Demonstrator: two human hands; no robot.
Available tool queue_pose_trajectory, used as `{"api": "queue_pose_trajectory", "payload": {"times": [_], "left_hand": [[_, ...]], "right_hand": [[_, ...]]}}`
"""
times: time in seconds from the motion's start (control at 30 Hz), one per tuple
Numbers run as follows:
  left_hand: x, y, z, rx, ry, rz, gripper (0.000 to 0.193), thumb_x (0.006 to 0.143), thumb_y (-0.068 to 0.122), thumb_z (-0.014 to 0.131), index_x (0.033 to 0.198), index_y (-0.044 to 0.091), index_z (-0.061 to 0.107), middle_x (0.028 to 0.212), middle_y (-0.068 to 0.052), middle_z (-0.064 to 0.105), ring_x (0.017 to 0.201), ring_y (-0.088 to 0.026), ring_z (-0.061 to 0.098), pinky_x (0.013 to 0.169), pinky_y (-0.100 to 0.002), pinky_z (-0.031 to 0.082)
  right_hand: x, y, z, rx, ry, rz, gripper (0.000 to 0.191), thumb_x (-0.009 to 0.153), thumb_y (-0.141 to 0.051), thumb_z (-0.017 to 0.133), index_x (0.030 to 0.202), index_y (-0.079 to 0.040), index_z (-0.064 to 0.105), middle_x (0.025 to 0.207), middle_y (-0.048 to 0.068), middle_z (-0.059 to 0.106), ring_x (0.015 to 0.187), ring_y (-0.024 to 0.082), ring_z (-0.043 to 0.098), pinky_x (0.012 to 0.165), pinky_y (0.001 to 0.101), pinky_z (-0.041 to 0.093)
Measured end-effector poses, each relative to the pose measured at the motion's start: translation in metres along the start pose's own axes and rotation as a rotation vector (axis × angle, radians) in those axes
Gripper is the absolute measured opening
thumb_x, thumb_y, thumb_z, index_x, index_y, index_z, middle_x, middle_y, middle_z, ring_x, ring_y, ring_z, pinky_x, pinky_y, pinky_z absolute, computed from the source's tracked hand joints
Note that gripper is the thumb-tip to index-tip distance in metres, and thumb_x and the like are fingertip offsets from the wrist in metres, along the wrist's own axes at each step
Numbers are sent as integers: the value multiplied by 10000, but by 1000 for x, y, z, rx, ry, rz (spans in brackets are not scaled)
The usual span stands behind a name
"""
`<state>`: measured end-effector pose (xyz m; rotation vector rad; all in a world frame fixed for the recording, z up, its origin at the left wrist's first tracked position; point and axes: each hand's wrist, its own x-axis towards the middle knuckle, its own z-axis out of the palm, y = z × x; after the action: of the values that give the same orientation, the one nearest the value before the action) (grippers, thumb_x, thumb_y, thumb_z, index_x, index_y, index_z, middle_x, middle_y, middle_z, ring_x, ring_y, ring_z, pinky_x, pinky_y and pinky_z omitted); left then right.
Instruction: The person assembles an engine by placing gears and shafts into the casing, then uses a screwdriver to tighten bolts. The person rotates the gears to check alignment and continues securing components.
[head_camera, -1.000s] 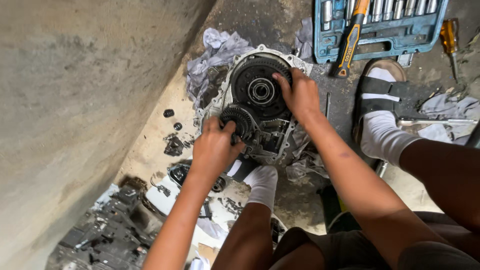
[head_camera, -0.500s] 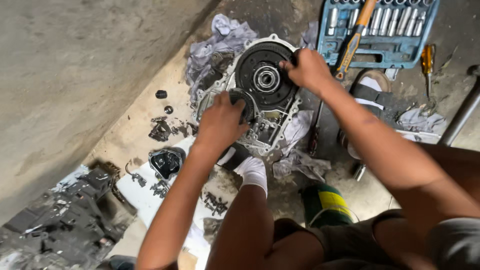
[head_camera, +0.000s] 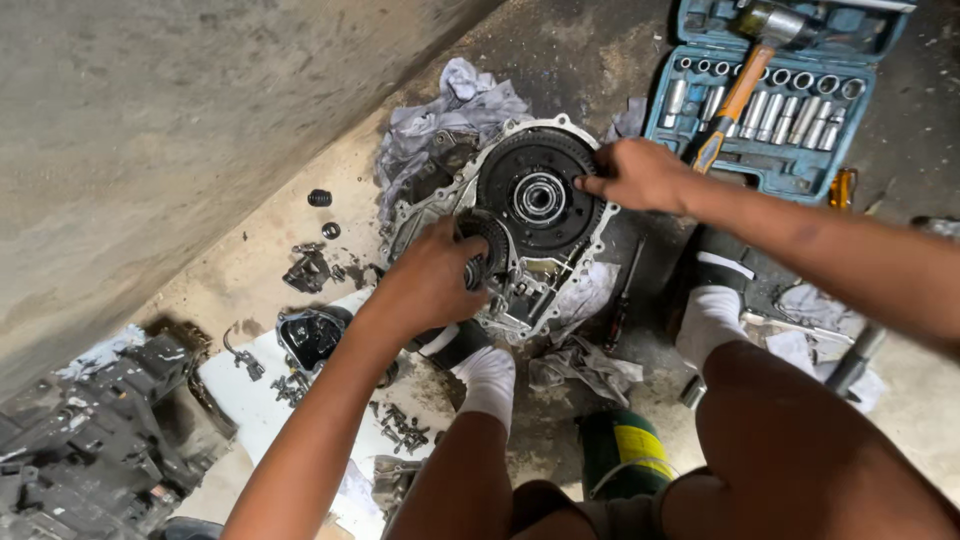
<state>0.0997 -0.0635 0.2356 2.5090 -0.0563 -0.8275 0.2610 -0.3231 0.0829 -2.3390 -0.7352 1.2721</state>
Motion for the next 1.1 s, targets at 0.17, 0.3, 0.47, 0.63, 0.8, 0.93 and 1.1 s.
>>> {"api": "queue_pose_trajectory", "payload": {"times": [0.17,0.3,0.47,0.63,0.8,0.93,1.1], "left_hand": [[4,16,3,-40,14,-143,408,761,293,802,1088,53,758,1257,-329,600,1200,-481,583,1053,-512,480],[7,19,-1,43,134,10,416,684,277,859,1022,44,791,1195,-404,596,1143,-523,599,984,-510,497],[14,16,-10,-68,-3,-190,325,715,242,837,978,59,782,1182,-261,676,1022,-422,683,940,-451,546],[16,22,-12,-35,54,-99,324,679,216,866,950,57,786,1048,-251,685,1005,-442,673,904,-467,538],[15,25,-15,-92,-7,-248,310,702,210,843,971,67,785,1030,-201,701,939,-386,706,865,-435,560],[17,26,-15,-80,-50,-272,338,693,207,854,995,73,782,1014,-187,698,905,-367,705,844,-427,562],[17,28,-15,-116,9,-279,300,697,195,857,962,74,788,1057,-174,697,939,-354,709,872,-420,559]], "right_hand": [[-22,14,24,51,313,-143,457,921,-436,702,946,19,746,973,243,694,949,423,662,838,491,522],[-12,7,27,141,302,-51,428,913,-398,710,909,29,733,927,242,693,898,434,667,802,512,522],[-2,4,24,185,272,-15,405,966,-366,697,931,36,725,913,283,691,884,449,676,834,505,530],[-3,12,23,179,339,-161,372,893,-330,726,888,42,730,895,279,684,862,461,670,776,515,527],[0,11,22,247,228,-91,362,893,-331,736,973,22,741,884,255,712,837,421,695,774,498,539],[-10,19,28,312,322,-179,450,790,-324,819,1020,51,725,873,256,713,799,421,694,731,488,541],[3,21,23,241,249,-168,434,800,-376,810,959,22,746,918,240,720,883,419,687,783,492,534]]}}
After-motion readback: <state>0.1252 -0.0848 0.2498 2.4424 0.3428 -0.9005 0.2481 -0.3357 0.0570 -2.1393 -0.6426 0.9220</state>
